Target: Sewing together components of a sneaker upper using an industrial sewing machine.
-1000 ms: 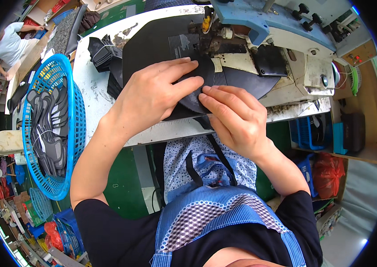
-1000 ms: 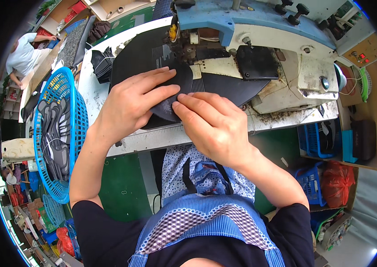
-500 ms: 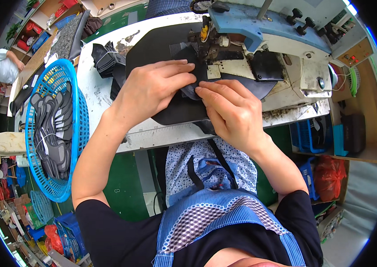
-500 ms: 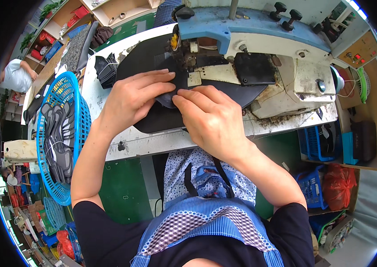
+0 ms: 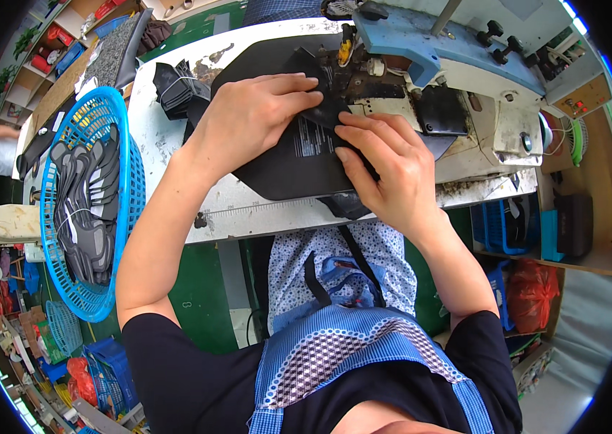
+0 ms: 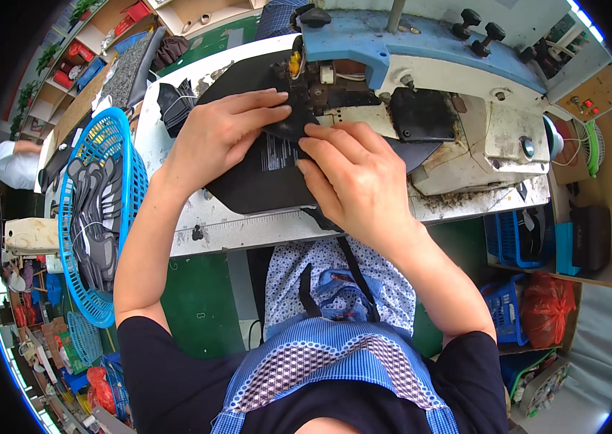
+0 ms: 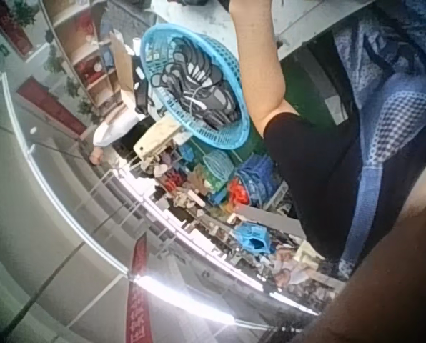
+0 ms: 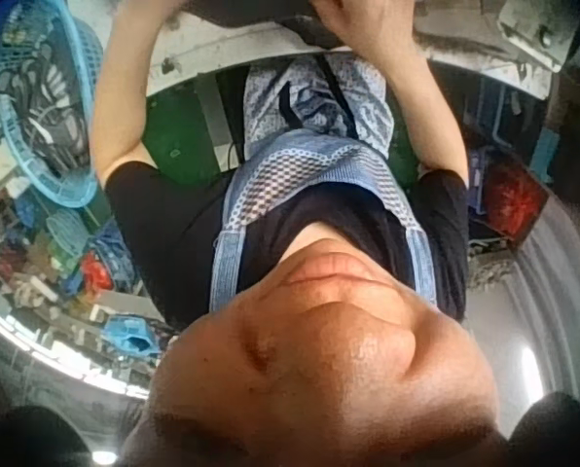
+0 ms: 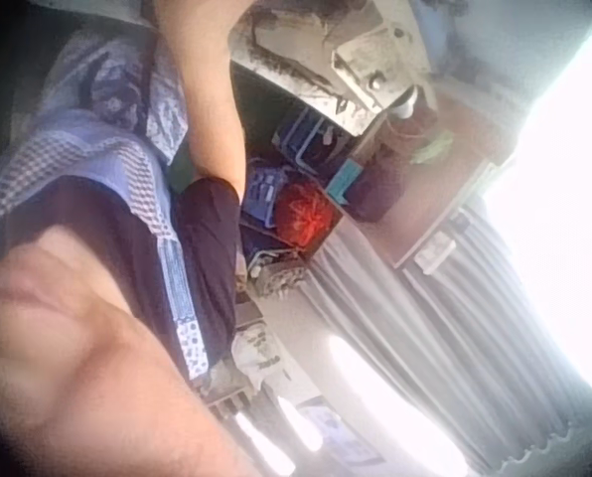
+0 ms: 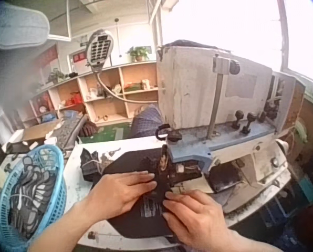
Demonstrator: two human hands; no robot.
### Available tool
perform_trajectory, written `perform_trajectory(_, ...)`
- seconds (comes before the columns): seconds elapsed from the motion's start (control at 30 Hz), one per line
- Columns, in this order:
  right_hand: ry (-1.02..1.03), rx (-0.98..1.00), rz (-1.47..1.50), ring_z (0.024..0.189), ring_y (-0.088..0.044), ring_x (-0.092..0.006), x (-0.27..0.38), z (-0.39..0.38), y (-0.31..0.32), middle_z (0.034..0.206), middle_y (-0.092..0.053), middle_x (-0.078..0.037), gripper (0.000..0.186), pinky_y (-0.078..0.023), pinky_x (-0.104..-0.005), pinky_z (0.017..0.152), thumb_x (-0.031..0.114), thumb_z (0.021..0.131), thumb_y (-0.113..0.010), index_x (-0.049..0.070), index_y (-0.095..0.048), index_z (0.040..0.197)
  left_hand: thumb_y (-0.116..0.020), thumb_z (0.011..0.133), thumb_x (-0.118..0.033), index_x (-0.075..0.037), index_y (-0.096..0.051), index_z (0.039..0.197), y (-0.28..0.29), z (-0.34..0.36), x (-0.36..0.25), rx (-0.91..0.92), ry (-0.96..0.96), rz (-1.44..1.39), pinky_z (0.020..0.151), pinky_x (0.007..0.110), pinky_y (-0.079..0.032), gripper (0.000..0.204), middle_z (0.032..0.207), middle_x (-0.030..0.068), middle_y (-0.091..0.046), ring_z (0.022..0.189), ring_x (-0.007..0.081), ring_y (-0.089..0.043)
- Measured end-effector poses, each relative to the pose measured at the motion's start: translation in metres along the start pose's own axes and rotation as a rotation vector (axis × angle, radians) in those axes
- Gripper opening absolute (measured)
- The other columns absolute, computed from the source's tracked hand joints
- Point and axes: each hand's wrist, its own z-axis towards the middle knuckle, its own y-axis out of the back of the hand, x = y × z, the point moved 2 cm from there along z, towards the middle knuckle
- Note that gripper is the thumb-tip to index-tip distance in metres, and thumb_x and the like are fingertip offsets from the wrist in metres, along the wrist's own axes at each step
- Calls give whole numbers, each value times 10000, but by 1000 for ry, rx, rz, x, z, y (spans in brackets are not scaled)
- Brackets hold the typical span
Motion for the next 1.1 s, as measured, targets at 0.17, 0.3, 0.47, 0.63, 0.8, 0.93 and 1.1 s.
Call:
perform_trajectory(0.17,-17,60,-23,1085,-696,-306,1,2,-2,1230,-769,-94,291,-584,-431,939,212,884,-831,35,-762,1104,-710,904,-40,-170,-787,1253,2,4,11,8,47,69,923,403,-629,380,1339,25,-753,1165,287,-739)
perform_trajectory(0.3,19,56,-39,1081,-692,-311,-2,4,-2,1234,-769,-87,318,-581,-426,937,238,881,-836,41,-761,1119,-703,912,-37,-180,-789,1259,1,5,20,7,82,48,922,398,-627,385,1349,16,-753,1177,282,-735)
perform_trajectory(0.47,-1,54,-46,1060,-696,-303,-2,0,-2,1204,-774,-75,294,-580,-417,903,234,870,-842,55,-772,1092,-672,924,-10,-175,-780,1282,-5,5,38,29,167,-13,1000,397,-598,408,1399,25,-735,1243,286,-710)
perform_trajectory(0.63,72,42,182,863,-723,-266,3,-11,14,1030,-793,-74,205,-582,-375,757,90,841,-839,43,-787,1034,-610,996,55,-75,-751,1317,-5,-27,104,-78,335,-216,1139,348,-518,374,1407,107,-737,1344,238,-679)
perform_trajectory(0.8,-65,147,281,769,-744,-283,6,-79,1,917,-778,-96,214,-589,-344,659,37,784,-866,49,-786,982,-625,1034,-62,-80,-776,1247,-45,-127,148,-184,494,-302,1092,363,-549,262,1335,131,-759,1290,268,-713)
perform_trajectory(0.93,-160,220,21,995,-743,-336,-12,-110,-47,1121,-766,-130,303,-598,-394,783,132,834,-884,46,-785,1107,-557,954,64,-75,-711,1356,-75,-160,95,28,735,-208,1233,482,-425,451,1512,160,-644,1458,329,-567)
perform_trajectory(1.1,-397,230,224,856,-749,-341,-23,-116,-53,929,-785,-133,143,-589,-430,782,115,849,-808,60,-813,981,-777,844,-24,-71,-762,1137,-89,-150,-10,-251,461,-173,1009,442,-561,297,1204,125,-763,1135,331,-717)
